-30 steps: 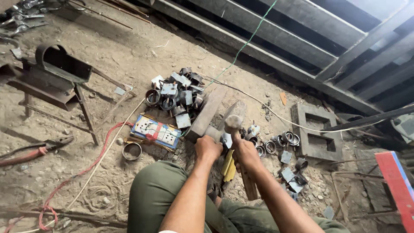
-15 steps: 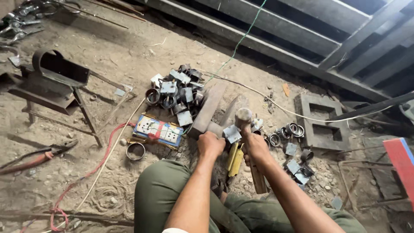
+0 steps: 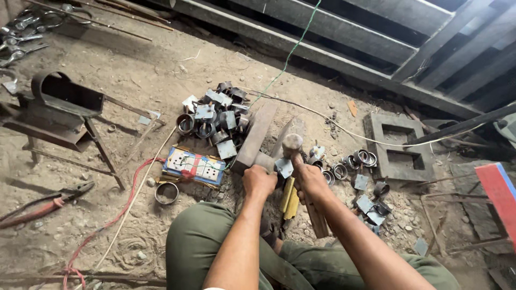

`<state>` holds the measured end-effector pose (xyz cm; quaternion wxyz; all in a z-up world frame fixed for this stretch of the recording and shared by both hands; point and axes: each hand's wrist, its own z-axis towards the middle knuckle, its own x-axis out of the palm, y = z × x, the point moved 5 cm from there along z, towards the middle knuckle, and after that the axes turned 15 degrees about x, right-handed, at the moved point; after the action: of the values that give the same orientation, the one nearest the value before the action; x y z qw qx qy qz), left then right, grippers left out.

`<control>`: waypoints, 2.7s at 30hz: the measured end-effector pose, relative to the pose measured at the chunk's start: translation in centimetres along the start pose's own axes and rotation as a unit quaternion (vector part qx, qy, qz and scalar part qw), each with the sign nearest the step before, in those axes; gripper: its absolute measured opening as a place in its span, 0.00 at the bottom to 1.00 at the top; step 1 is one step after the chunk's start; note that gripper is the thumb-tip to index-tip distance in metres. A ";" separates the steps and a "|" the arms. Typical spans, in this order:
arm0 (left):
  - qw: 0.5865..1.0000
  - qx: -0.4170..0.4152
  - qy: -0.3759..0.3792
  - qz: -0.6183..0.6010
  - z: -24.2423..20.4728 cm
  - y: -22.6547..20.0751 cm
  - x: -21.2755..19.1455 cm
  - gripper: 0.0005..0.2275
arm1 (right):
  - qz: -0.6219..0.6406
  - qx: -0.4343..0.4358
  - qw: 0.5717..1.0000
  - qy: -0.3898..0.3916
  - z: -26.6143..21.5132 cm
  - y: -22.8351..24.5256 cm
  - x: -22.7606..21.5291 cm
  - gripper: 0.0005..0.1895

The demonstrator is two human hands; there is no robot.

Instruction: The person sits on the floor and repeatedly hammers small square metal pieces on an anvil to shape them. After each hammering sequence, the person picks up a circular metal ring and fits the shaped piece inside it to check the fit, then places the ring aside and repeats the process with a new square piece.

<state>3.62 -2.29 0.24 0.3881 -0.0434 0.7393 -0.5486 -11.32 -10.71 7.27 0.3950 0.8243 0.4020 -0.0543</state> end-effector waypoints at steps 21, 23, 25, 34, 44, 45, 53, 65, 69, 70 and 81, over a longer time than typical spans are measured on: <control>1.000 0.000 -0.009 0.005 -0.4 0.5 0.3 0.15 | 0.020 -0.039 0.998 0.045 0.1 -0.6 1.4 0.25; 1.000 0.003 -0.005 0.009 0.2 0.2 0.3 0.14 | 0.022 -0.059 0.996 0.068 -0.3 0.0 1.5 0.27; 1.000 -0.017 0.005 0.009 0.4 0.6 0.4 0.15 | 0.042 -0.043 0.997 0.057 -0.4 -0.2 1.6 0.26; 1.000 -0.010 -0.008 -0.017 0.0 0.2 0.2 0.13 | 0.007 -0.056 0.996 0.069 -0.2 -1.1 1.7 0.26; 1.000 0.001 -0.008 -0.019 0.0 0.2 0.4 0.13 | 0.015 -0.013 0.996 0.086 -1.9 -1.3 1.7 0.26; 1.000 0.004 -0.004 -0.014 0.3 0.0 0.6 0.14 | 0.021 -0.027 0.996 0.084 -2.1 -1.0 1.4 0.26; 1.000 0.011 -0.015 0.004 0.6 0.4 0.9 0.16 | 0.003 -0.016 0.999 0.028 -2.5 -1.3 1.9 0.27; 1.000 -0.015 0.011 -0.004 0.2 0.5 0.9 0.15 | -0.005 -0.007 0.998 0.058 -3.8 0.0 1.8 0.26; 1.000 -0.007 -0.011 -0.007 -0.3 1.0 0.8 0.14 | 0.018 -0.009 0.998 0.066 -3.9 0.1 2.2 0.26; 1.000 -0.006 -0.024 -0.015 0.0 0.7 0.7 0.13 | -0.004 0.000 0.999 0.046 -3.9 0.2 2.0 0.25; 1.000 -0.008 0.005 -0.019 0.1 -0.3 0.5 0.16 | 0.015 0.005 0.998 0.054 -4.6 -1.2 0.7 0.27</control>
<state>3.21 -2.69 0.21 0.3733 -0.0582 0.7448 -0.5501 -12.76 -6.68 9.39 0.3694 0.8337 0.4106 -0.0055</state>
